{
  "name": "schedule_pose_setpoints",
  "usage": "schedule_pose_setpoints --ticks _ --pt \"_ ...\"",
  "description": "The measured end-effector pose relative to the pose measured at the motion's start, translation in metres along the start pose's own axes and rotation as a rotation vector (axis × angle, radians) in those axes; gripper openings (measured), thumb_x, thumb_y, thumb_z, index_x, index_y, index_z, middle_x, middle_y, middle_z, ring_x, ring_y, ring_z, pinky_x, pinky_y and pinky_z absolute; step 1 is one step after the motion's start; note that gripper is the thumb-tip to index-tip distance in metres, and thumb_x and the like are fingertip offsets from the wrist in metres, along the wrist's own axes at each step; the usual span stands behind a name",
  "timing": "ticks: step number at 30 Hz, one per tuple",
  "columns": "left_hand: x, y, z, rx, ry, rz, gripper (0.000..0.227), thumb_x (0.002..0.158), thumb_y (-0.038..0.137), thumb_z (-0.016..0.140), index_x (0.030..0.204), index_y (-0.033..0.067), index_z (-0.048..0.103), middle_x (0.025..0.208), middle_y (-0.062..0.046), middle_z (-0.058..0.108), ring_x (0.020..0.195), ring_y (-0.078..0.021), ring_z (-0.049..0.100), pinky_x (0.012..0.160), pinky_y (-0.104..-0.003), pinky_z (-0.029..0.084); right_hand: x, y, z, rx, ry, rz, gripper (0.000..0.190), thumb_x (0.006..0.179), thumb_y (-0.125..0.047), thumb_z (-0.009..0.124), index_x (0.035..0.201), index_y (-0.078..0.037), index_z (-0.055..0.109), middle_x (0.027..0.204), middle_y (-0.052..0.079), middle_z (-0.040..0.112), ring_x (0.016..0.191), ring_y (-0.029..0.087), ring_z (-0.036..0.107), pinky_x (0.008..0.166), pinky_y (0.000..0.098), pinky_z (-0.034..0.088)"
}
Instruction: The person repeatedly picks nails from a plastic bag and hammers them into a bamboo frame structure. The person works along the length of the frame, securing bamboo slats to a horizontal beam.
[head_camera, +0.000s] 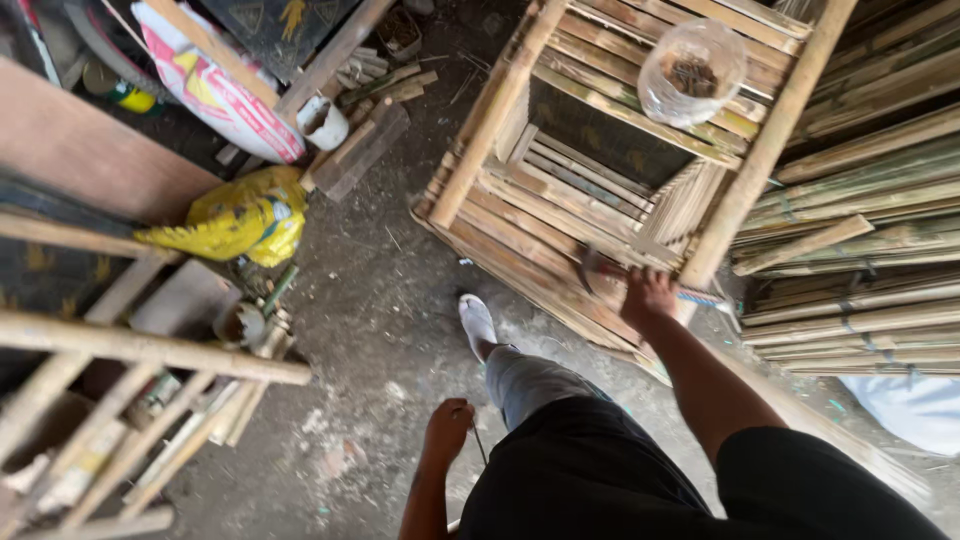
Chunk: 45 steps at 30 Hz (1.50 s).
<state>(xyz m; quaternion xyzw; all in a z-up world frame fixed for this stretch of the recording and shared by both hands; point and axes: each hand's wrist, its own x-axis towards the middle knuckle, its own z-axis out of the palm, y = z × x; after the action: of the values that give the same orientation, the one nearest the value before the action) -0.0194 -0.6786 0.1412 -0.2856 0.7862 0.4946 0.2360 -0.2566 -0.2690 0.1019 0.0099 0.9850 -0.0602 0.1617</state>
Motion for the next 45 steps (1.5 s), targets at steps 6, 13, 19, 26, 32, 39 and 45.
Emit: schedule_pose_setpoints --ticks 6,13,19,26,32,39,45 --pt "0.111 0.041 -0.148 0.326 0.030 0.014 0.042 0.089 0.039 0.068 0.117 0.0084 0.072 0.112 -0.013 0.075 0.106 -0.0308 0.072 0.090 -0.040 0.056 0.029 -0.042 -0.053 -0.035 -0.307 0.148 0.028 0.100 -0.033 0.057 0.126 -0.022 0.061 0.133 0.010 0.060 0.122 0.032 0.059 0.103 0.0536 0.047" --pt "0.231 0.126 -0.295 0.003 0.116 -0.022 0.042 0.091 0.033 0.066 0.123 0.0065 0.068 0.104 -0.017 0.080 0.096 -0.0334 0.078 0.087 -0.040 0.057 0.083 -0.156 -0.082 0.181 -0.452 0.405 0.045 0.100 -0.054 0.052 0.120 -0.015 0.060 0.094 0.012 0.076 0.085 0.031 0.079 0.073 0.0490 0.063" --pt "0.348 0.170 -0.360 0.307 -0.023 0.331 0.039 0.090 0.034 0.070 0.114 0.0030 0.071 0.106 -0.016 0.077 0.101 -0.0287 0.074 0.088 -0.039 0.056 0.159 -0.272 -0.034 0.662 -0.057 0.721 0.040 0.088 -0.047 0.068 0.103 -0.011 0.076 0.095 0.019 0.076 0.093 0.039 0.073 0.086 0.0507 0.057" --pt "0.516 0.261 -0.447 0.619 -0.338 0.489 0.035 0.092 0.031 0.070 0.113 0.0033 0.070 0.103 -0.017 0.077 0.097 -0.0294 0.075 0.086 -0.039 0.058 0.218 -0.382 0.017 0.738 0.275 0.910 0.031 0.083 -0.032 0.071 0.100 -0.006 0.072 0.098 0.024 0.071 0.098 0.043 0.068 0.090 0.0527 0.055" --pt "0.618 0.383 -0.470 0.860 -0.502 0.510 0.039 0.091 0.029 0.072 0.119 0.0019 0.069 0.107 -0.019 0.078 0.100 -0.0290 0.075 0.089 -0.038 0.057 0.206 -0.478 0.029 0.583 0.586 1.114 0.034 0.075 -0.019 0.074 0.100 0.002 0.064 0.118 0.026 0.061 0.113 0.047 0.055 0.098 0.0536 0.047" --pt "0.663 0.512 -0.339 0.901 -0.760 0.652 0.040 0.093 0.027 0.070 0.125 0.0031 0.066 0.115 -0.017 0.076 0.107 -0.0271 0.074 0.092 -0.037 0.056 0.213 -0.509 0.023 0.453 0.640 1.279 0.029 0.082 -0.017 0.074 0.102 0.002 0.065 0.118 0.025 0.063 0.109 0.045 0.057 0.093 0.0548 0.048" --pt "0.653 0.606 -0.202 1.080 -0.930 0.908 0.039 0.088 0.028 0.073 0.118 0.0037 0.069 0.107 -0.018 0.077 0.102 -0.0294 0.075 0.090 -0.040 0.057 0.245 -0.493 -0.020 0.700 0.529 1.517 0.023 0.085 -0.023 0.071 0.096 -0.002 0.066 0.107 0.024 0.067 0.105 0.044 0.063 0.090 0.0546 0.051"
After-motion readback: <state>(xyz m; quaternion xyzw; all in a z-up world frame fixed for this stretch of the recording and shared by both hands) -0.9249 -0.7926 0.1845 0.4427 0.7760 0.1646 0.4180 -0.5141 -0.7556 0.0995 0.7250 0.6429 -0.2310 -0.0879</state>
